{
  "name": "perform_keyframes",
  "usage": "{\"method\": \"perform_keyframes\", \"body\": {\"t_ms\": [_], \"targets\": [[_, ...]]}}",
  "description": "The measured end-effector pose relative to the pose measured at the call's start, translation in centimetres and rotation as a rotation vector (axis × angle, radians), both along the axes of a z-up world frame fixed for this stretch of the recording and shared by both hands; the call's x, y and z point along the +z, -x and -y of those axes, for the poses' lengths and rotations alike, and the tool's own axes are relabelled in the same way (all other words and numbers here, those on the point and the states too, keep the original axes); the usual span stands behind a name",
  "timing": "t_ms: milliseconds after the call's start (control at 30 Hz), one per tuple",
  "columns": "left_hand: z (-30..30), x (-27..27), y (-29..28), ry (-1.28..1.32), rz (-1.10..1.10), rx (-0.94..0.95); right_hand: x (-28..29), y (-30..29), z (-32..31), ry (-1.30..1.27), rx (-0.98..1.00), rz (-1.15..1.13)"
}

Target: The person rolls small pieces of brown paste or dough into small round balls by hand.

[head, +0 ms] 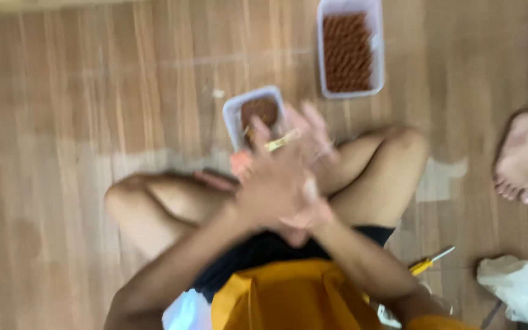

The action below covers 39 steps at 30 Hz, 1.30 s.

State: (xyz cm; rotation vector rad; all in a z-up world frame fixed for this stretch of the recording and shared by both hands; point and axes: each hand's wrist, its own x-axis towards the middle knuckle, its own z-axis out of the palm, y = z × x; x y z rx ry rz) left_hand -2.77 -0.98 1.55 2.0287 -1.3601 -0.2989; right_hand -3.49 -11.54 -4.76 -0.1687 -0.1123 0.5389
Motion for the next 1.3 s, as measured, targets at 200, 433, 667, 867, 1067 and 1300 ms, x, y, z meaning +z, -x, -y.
{"method": "perform_keyframes", "body": {"t_ms": [200, 433, 667, 867, 1067, 1300], "targets": [[1.2, 3.4, -3.5, -0.711, -0.148, -0.247, -1.8, 0.5, 3.3, 0.000, -0.050, -0.091], [0.9, -0.6, -1.0, 0.044, 0.033, -0.055, -0.7, -0.8, 0.8, -0.192, 0.025, -0.264], [2.0, -0.4, 0.8, 0.139, 0.187, -0.298, -0.7, -0.1, -0.6, -0.319, 0.004, -0.338], [0.6, 1.8, -1.1, -0.332, -0.001, -0.203, 1.3, -1.5, -1.1, -0.023, 0.035, -0.023], [2.2, -0.3, -0.2, -0.097, 0.280, -0.046, 3.9, -2.2, -7.1, -0.584, -1.268, 0.560], [0.5, -5.3, -0.2, 0.011, -0.127, -0.088, -0.7, 0.6, -0.9, -0.366, 0.097, -0.147]]}}
